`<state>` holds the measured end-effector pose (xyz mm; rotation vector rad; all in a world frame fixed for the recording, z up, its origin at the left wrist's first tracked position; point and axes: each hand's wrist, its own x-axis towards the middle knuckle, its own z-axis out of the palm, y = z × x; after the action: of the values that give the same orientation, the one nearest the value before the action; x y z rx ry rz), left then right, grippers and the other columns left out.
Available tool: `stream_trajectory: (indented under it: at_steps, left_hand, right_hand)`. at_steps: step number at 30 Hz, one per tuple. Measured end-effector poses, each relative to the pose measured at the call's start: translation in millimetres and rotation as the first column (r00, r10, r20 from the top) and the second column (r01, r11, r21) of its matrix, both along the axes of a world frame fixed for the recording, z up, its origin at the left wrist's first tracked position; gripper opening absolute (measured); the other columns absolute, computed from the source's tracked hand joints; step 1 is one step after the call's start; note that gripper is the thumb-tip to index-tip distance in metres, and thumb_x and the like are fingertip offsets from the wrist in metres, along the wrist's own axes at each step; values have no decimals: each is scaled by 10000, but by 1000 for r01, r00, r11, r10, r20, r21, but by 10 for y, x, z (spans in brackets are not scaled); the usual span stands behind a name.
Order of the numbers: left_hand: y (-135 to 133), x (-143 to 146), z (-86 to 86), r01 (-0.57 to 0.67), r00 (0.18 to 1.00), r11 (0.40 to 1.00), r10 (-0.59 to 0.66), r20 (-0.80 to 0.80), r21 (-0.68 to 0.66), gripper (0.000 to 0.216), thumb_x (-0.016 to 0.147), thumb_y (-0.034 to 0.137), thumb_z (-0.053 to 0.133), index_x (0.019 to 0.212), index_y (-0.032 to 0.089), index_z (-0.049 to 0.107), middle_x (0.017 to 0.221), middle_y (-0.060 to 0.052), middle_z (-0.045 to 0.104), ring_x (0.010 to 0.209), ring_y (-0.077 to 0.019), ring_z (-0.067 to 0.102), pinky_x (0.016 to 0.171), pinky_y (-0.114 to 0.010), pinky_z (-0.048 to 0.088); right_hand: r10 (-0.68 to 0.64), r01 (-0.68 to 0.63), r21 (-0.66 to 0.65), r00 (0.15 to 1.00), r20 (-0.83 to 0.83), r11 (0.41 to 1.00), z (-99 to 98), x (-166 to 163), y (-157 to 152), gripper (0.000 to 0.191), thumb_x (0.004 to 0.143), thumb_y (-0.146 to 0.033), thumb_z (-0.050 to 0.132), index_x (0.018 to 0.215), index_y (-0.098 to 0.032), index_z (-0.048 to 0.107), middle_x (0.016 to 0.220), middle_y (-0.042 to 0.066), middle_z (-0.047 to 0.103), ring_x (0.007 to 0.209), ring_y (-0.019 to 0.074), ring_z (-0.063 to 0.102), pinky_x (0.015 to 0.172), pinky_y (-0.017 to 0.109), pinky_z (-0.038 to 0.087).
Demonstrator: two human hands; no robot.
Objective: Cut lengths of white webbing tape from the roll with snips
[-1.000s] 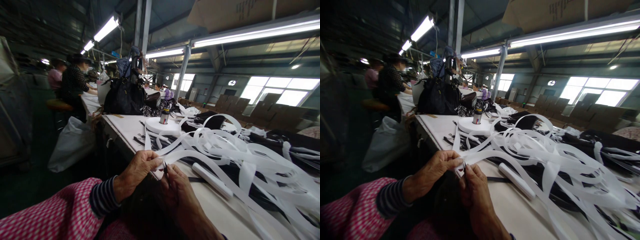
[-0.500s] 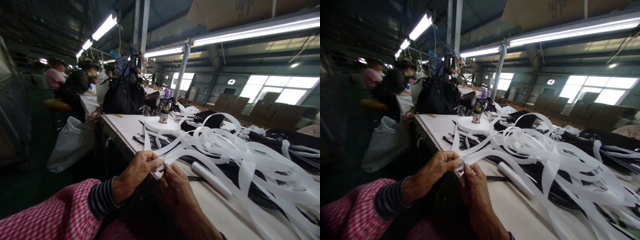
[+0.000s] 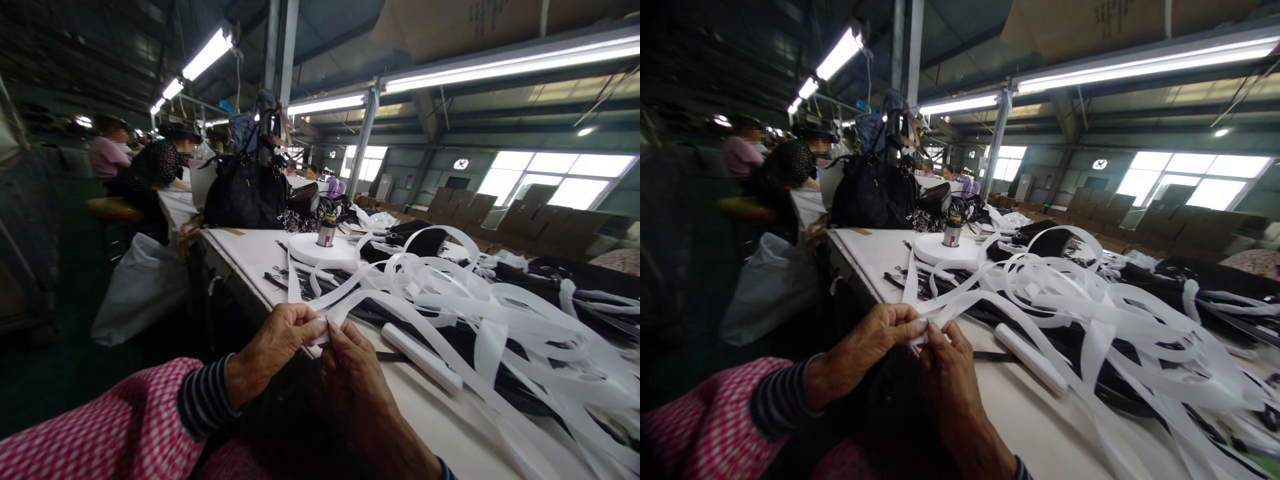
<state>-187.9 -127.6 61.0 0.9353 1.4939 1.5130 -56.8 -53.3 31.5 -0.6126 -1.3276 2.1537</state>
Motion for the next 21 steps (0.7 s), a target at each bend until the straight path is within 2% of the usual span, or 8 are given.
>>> stream_trajectory:
  at_steps: [5,11,14,15,16,18,20,21]
  left_hand:
    - [25,-13,51,26,999,1000,-26,-39,5,396,683,464,761,816,112,640,713,-17,605,630,-127,511,591,-250,385]
    - [79,-114,8,54,968,996,-34,-250,70,325,777,431,723,774,115,651,695,10,574,675,-122,481,657,-252,377]
    - [83,-202,-40,35,961,998,-19,-277,55,354,800,463,740,789,116,669,703,12,589,666,-117,478,640,-238,371]
    - [79,-228,-51,25,964,999,-12,-265,45,379,794,487,757,793,118,672,704,12,594,660,-115,481,630,-231,375]
    - [72,-247,-58,17,970,999,-10,-241,27,404,782,512,776,798,122,673,700,16,595,646,-112,483,614,-224,377]
    - [48,-268,-70,24,984,999,-29,-174,-30,452,751,561,815,811,138,668,677,29,593,599,-102,479,565,-206,373]
    - [19,-273,-99,61,994,993,-70,-88,-98,487,733,602,835,829,159,658,644,44,588,545,-96,478,516,-191,366]
    - [8,-275,-129,79,995,988,-86,-50,-130,499,725,619,839,834,168,655,628,50,585,528,-95,482,502,-185,369]
  right_hand:
    - [28,-28,3,999,-30,1000,-10,-16,55,570,748,-630,825,856,-223,440,534,-118,327,421,31,197,388,178,140]
    - [41,-44,40,996,78,998,92,69,139,613,743,-699,778,865,-226,408,585,-99,408,450,38,225,427,199,132]
    - [-7,-44,218,974,228,975,227,295,302,573,761,-687,747,895,-222,438,598,-98,367,488,54,208,470,220,117]
    - [-61,-45,346,955,290,937,269,416,384,519,777,-636,749,913,-215,476,606,-92,363,504,66,233,485,231,142]
    - [-140,-58,502,927,348,863,302,561,475,446,798,-561,749,949,-207,524,622,-81,384,532,82,288,510,241,189]
    - [-338,-161,773,831,441,614,337,912,663,331,837,-402,722,1063,-195,597,677,-48,468,630,126,415,598,269,277]
    - [-494,-363,845,691,527,393,332,1308,812,356,858,-297,690,1187,-190,608,788,-3,573,747,171,501,682,294,310]
    - [-545,-467,814,606,580,346,320,1504,858,381,858,-262,686,1223,-182,608,848,23,614,793,190,527,703,303,311]
